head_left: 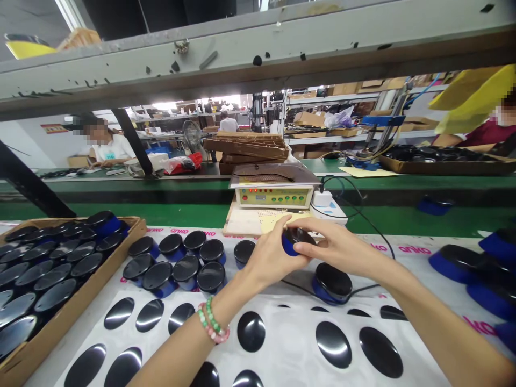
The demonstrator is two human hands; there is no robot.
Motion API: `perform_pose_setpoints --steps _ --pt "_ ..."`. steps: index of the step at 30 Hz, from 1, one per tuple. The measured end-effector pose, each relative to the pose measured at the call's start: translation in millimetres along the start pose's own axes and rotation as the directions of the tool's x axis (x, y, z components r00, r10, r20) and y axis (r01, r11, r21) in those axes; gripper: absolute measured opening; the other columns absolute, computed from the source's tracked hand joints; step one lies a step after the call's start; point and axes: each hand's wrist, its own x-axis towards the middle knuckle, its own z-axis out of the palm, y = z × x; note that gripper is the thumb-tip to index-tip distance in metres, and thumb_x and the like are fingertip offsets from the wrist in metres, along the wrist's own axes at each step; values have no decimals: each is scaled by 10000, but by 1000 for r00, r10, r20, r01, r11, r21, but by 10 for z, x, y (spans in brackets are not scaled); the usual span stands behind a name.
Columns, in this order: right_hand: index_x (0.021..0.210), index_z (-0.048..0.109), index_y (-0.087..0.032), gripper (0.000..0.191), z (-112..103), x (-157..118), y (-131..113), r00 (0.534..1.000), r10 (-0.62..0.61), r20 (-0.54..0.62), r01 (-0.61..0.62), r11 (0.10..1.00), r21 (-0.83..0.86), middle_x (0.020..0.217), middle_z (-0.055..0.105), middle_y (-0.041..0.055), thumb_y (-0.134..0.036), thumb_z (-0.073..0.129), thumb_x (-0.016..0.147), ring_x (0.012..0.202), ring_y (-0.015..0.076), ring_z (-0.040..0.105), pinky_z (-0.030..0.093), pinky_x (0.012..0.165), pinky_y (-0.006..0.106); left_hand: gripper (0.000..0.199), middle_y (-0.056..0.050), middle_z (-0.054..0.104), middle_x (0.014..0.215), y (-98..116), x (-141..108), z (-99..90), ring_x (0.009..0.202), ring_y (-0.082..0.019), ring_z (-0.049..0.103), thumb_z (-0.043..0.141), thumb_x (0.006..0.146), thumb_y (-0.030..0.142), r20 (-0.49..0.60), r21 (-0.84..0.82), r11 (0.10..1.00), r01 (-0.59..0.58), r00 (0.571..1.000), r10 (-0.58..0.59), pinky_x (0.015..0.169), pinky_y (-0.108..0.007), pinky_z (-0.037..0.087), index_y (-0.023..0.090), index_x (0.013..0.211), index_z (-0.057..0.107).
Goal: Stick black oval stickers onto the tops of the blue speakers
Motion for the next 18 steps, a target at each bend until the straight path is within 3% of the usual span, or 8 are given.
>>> perform_pose_setpoints --steps 2,4,8,10,12,15,18 --pt "1362 444 -256 577 -47 -63 60 998 56 -38 -60 994 -91 1374 488 82 -557 489 871 1237 276 471 388 1021 424 732 -77 522 1242 -39 79 -99 1122 -252 562 696 688 259 -33 105 995 -3 999 7 963 -368 448 241 1345 374" --pt "1359 445 -248 617 -84 -192 118 984 177 2 -172 962 -213 1371 477 113 -607 465 858 1225 323 477 409 989 463 615 -106 446 1258 -127 152 -228 1113 -264 558 678 695 220 -61 211 977 41 998 -29 983 -391 432 206 1267 454" --pt "1299 490 -311 525 -7 -536 151 889 347 299 -248 914 -322 1269 535 104 -548 522 831 1042 331 595 508 787 427 401 -138 458 1123 -338 206 -476 965 -309 600 642 736 265 -85 368 913 174 985 -153 884 -500 467 117 1088 520" --pt "1272 487 -324 438 68 -629 132 865 366 344 -249 908 -338 1191 547 87 -426 513 847 925 286 628 512 708 390 419 -146 457 1122 -407 203 -546 980 -318 584 624 760 296 -96 412 892 185 982 -160 871 -498 469 101 1100 479" --pt "1231 496 -326 380 112 -630 114 875 341 343 -229 917 -327 1152 536 70 -310 477 852 858 240 626 502 669 350 461 -143 452 1146 -454 209 -572 1038 -305 553 617 776 304 -100 442 881 166 986 -136 912 -460 454 101 1144 428" --pt "1182 517 -320 397 114 -516 113 917 259 304 -168 941 -295 1190 501 61 -193 476 808 911 213 602 490 691 302 493 -143 436 1193 -532 238 -571 1145 -297 484 592 809 302 -110 480 864 152 988 -112 999 -444 390 111 1208 374" --pt "1130 546 -291 384 119 -387 139 935 228 270 -142 943 -302 1177 507 63 -159 483 775 964 217 583 481 733 290 414 -130 426 1200 -642 242 -601 1110 -278 515 525 859 304 -73 508 846 159 987 -141 996 -459 389 165 1232 410"
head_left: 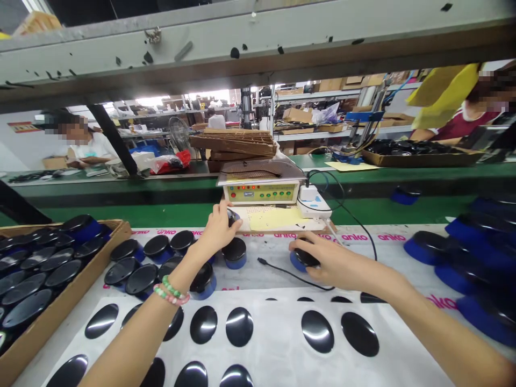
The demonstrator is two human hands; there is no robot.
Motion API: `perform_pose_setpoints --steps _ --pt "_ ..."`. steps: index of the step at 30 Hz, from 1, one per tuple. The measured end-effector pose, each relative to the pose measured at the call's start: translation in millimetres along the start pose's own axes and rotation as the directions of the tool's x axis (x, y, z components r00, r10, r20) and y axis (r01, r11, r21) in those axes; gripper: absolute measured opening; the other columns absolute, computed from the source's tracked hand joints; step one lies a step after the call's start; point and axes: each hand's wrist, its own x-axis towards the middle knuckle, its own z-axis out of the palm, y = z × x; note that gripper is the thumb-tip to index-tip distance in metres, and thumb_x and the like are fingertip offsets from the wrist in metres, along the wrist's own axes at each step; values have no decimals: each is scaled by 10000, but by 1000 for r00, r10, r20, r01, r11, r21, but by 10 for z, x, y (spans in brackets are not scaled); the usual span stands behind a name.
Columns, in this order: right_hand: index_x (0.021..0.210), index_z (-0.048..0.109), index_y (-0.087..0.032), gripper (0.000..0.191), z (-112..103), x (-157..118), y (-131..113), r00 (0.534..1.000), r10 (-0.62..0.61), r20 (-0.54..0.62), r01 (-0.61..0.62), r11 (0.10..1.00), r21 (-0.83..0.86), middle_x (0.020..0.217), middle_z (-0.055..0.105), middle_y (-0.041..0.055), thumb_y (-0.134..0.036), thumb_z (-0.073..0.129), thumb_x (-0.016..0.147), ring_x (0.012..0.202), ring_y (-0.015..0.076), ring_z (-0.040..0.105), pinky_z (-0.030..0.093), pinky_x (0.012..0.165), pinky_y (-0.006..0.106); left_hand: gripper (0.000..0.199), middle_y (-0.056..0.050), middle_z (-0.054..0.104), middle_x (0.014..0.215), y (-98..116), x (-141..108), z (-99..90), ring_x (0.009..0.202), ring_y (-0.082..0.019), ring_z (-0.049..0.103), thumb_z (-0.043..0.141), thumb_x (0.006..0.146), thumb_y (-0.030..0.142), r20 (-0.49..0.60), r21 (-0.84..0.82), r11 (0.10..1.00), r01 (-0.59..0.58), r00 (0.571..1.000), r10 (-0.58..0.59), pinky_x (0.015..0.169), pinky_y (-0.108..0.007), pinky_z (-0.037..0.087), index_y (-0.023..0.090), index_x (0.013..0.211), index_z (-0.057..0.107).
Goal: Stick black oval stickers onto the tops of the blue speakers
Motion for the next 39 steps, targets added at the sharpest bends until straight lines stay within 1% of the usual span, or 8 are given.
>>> perform_pose_setpoints --steps 4,7,14,19,23,29,34,39 --pt "1060 590 -262 315 41 106 21 1000 4 23 -4 1000 -1 1122 536 71 -183 486 773 925 222 596 482 720 300 285 -68 511 1028 -169 -46 -38 896 -214 605 477 885 401 205 37 999 -37 978 29 910 -416 459 224 1075 594" --pt "1072 593 -256 329 73 122 42 1000 4 21 -4 1000 7 1111 542 77 -184 483 770 926 226 598 480 738 311 383 -72 560 981 -181 -109 -59 980 -238 591 378 913 488 286 90 994 -56 958 28 931 -426 444 226 1007 640" --pt "1112 597 -254 354 97 107 76 1000 -5 6 5 999 39 1146 544 88 -209 492 777 959 243 597 481 763 334 513 -160 452 1358 156 -290 87 1345 -422 241 450 818 603 266 249 960 -126 962 57 1050 -690 104 199 1087 617" --pt "1133 607 -250 353 59 102 137 998 -33 -54 38 995 94 1152 571 85 -253 516 793 986 245 596 483 829 354 318 -107 599 1166 100 -316 -21 1329 -407 310 683 601 340 424 236 939 -251 896 132 1065 -662 144 234 898 645" --pt "1178 585 -250 370 -69 64 134 986 -56 -158 80 985 150 1193 592 72 -314 529 819 1075 244 570 443 935 374 291 -79 560 1278 -15 -314 -157 1390 -386 246 740 493 211 506 193 931 -311 844 178 1110 -603 139 231 767 644" --pt "1146 599 -243 353 -197 55 -4 962 -76 -262 163 931 327 1194 609 56 -325 562 805 1092 232 558 511 838 331 601 -179 331 1477 218 -526 -54 1418 -409 119 710 716 399 350 185 942 -280 914 203 1110 -625 145 169 1240 527" --pt "1154 586 -254 356 -160 108 -48 950 -52 -308 188 883 431 1208 584 74 -352 589 812 1082 245 557 543 791 346 426 -139 467 1348 588 -800 294 1255 -332 425 576 868 291 283 109 936 -334 913 292 1017 -510 402 178 1271 502" --pt "1151 579 -267 347 -107 148 -10 899 -11 -438 266 807 527 1237 569 64 -355 630 820 1082 235 577 509 898 375 403 -133 569 1052 633 -855 653 980 -292 562 467 926 224 208 38 941 -336 924 322 816 -471 523 159 1323 462"
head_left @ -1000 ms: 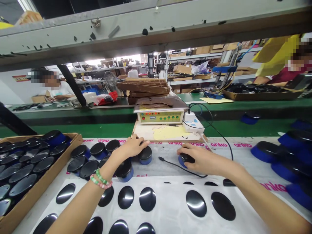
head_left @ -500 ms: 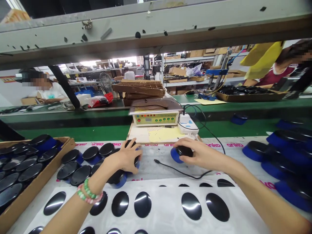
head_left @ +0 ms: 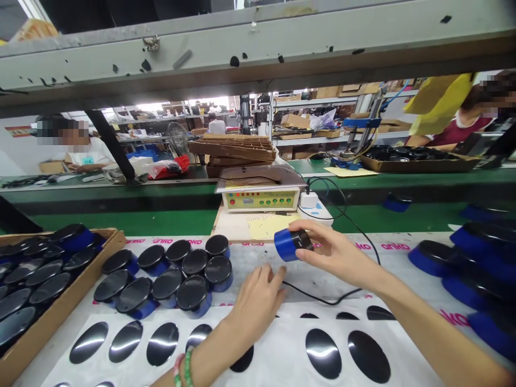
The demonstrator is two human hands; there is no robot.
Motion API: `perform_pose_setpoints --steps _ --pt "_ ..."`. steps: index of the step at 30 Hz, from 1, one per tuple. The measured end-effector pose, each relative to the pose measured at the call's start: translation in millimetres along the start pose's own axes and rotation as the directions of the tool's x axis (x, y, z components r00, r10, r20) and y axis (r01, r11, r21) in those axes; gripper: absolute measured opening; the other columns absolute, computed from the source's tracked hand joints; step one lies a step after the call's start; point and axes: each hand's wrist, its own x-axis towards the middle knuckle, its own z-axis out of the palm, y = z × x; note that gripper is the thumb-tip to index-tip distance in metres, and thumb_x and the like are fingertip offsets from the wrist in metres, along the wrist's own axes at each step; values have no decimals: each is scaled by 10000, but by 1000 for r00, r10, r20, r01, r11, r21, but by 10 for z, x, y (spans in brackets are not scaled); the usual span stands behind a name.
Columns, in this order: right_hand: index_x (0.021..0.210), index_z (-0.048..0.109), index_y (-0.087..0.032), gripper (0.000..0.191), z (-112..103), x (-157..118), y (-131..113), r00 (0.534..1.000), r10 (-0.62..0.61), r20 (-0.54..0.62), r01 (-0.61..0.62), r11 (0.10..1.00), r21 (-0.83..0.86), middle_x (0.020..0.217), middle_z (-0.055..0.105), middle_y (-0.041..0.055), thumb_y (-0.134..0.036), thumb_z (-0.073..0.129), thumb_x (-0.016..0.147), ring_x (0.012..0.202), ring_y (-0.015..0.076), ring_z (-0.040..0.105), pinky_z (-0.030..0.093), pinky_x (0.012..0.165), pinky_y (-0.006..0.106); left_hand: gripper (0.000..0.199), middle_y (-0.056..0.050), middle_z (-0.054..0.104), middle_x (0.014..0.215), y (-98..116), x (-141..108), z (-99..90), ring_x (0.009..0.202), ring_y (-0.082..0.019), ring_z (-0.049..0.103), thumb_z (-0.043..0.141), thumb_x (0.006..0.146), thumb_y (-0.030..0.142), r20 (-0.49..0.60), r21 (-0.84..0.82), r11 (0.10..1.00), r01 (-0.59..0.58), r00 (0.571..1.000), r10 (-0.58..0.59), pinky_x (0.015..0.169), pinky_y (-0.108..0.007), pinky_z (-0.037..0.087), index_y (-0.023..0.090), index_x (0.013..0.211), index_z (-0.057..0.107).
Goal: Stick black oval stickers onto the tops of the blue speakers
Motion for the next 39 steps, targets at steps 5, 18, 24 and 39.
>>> perform_pose_setpoints --steps 5,18,24,39 --pt "1161 555 -271 367 11 16 73 999 -17 -32 25 966 258 1297 511 83 -361 654 820 1084 232 571 540 843 371 323 -95 566 1052 -86 -35 143 987 -258 542 474 929 272 -59 -90 994 -63 997 57 865 -444 511 192 1237 533" --pt "1132 551 -293 309 20 -32 114 991 -126 34 110 949 296 1356 459 74 -279 652 840 1199 228 504 480 917 353 353 -86 535 1170 -102 -100 103 1082 -239 507 491 920 244 -98 -231 956 -183 982 164 928 -415 481 249 1273 491" --pt "1226 532 -309 374 -52 -13 117 998 -2 70 14 986 -167 1319 489 58 -411 578 869 1184 231 504 475 922 356 232 -75 555 973 -101 -94 105 920 -229 539 489 923 262 -129 -220 964 -153 984 126 807 -405 510 230 1130 591" --pt "1260 545 -209 372 -437 19 302 948 93 -303 -270 738 -618 1224 603 76 -392 434 956 1132 199 546 435 954 335 242 -84 600 1005 -229 -73 318 911 -215 616 483 917 261 -355 -184 939 -291 910 213 770 -333 563 264 1144 568"
